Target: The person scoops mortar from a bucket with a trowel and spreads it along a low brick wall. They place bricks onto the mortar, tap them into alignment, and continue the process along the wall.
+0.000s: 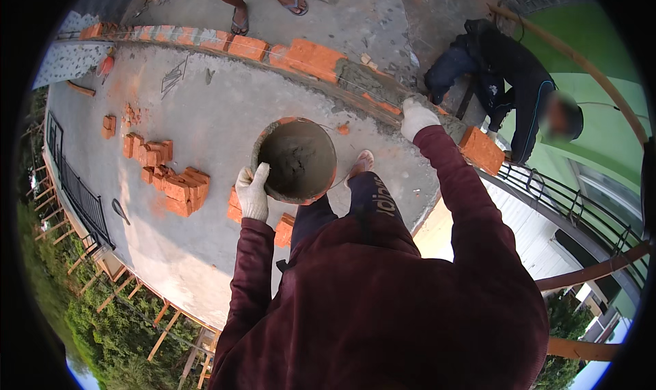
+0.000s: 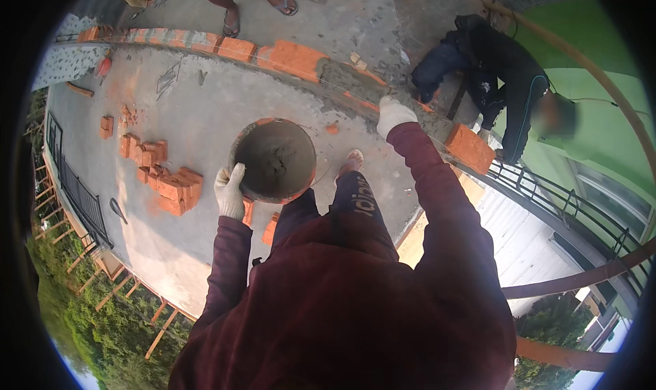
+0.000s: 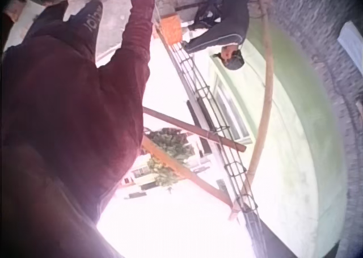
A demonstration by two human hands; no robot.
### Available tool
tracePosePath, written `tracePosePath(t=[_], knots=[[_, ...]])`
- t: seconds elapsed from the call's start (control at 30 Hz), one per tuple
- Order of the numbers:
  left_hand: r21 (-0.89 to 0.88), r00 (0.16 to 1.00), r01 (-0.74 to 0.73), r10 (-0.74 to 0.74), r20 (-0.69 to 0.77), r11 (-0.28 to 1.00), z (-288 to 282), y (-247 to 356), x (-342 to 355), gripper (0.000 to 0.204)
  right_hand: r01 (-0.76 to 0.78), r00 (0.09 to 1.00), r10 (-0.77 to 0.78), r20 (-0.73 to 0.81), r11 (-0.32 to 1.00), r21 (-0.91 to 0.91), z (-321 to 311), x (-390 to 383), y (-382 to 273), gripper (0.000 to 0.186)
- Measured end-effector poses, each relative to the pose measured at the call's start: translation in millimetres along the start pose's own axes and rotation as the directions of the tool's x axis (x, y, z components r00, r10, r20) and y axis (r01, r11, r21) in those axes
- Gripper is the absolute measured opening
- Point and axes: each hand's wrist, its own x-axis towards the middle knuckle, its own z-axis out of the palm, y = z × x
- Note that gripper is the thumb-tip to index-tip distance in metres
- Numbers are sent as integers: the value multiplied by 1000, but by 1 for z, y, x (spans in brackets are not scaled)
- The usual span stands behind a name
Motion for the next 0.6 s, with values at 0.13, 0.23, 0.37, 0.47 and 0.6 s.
tracePosePath(t=[0.13, 0.23, 0.37, 0.47, 0.6], knots=[[32, 999, -34, 33, 24, 999, -10, 53, 5, 38, 168, 985, -159, -73, 973, 159, -74, -56, -16, 34], [97, 986, -74, 58, 157, 993, -28, 104, 34, 36, 485, 872, -469, -140, 867, 118, -130, -101, -53, 47], [210, 934, -182, 102, 342, 961, -29, 186, 41, 30, 609, 755, -644, -121, 758, -236, -153, -103, -157, 52], [215, 889, -297, 187, 418, 930, -33, 236, 41, 25, 529, 698, -663, -269, 731, -430, -153, -85, -229, 45], [-10, 872, -306, 284, 398, 952, -31, 260, 38, 19, 604, 716, -686, -129, 701, -380, -114, -99, -227, 50]])
